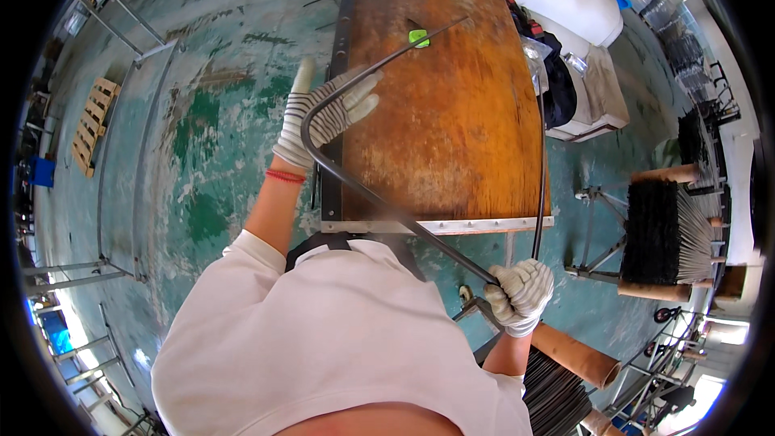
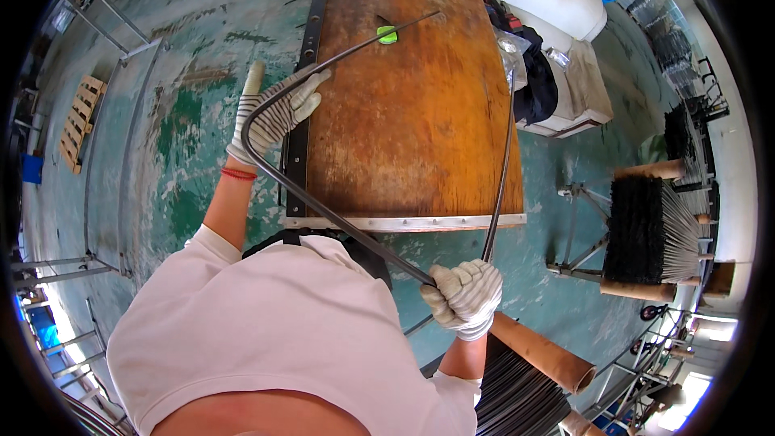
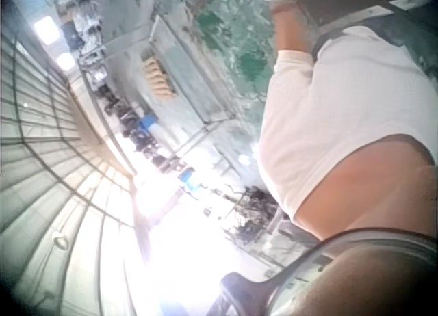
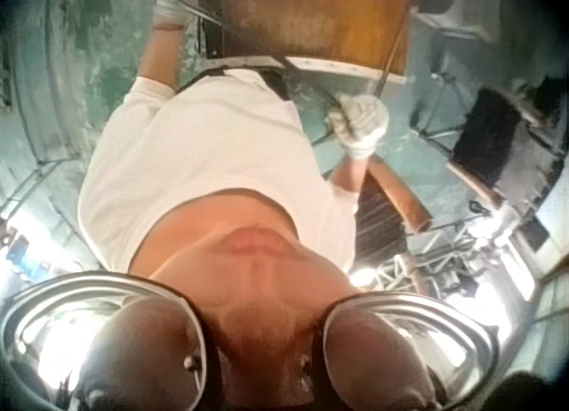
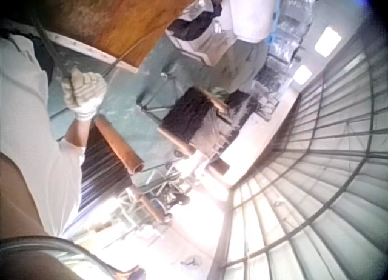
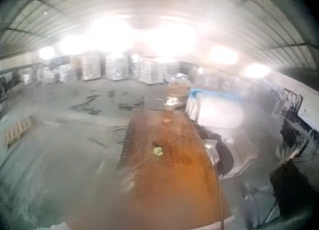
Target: The person selects a long, thin metal rod from a large stack of similar rods. They then place the rod onto a wooden workbench and bend it into a U-shape using a metal jig as a guide. The person repeats this bending process for multiple rods, handling them one at a time.
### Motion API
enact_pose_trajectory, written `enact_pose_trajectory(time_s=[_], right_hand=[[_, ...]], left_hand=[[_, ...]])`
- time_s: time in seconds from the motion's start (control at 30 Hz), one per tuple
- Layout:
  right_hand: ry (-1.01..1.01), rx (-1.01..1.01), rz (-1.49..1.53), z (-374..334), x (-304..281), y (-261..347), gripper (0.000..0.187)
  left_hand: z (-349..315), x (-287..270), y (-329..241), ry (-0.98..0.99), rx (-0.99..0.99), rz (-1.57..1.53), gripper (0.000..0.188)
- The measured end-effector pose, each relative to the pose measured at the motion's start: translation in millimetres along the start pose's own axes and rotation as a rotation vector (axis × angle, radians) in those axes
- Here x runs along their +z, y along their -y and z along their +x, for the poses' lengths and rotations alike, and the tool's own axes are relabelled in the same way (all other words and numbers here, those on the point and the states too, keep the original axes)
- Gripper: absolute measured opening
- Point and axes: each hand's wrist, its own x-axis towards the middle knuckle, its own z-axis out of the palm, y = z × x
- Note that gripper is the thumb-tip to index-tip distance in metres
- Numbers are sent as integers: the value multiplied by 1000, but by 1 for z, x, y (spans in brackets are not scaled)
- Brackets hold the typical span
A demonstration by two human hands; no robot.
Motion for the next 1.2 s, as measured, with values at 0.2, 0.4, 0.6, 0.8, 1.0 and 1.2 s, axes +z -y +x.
enact_pose_trajectory(time_s=[0.2,0.4,0.6,0.8,1.0,1.2], right_hand=[[80,67,-66,-8,7,-7,8],[139,141,-81,-22,21,-31,9],[200,235,-18,-31,73,-79,20],[335,304,32,-75,140,-131,20],[458,415,-29,-137,192,-166,22],[325,549,17,-161,205,-170,13]], left_hand=[[0,20,0,-170,-128,455,52],[-17,5,-2,-80,-51,598,53],[-39,-56,-8,-360,-13,705,50],[-28,-143,13,-770,-281,1333,33],[-35,-164,39,-823,-502,1770,24],[-53,-147,49,-573,-234,2307,28]])
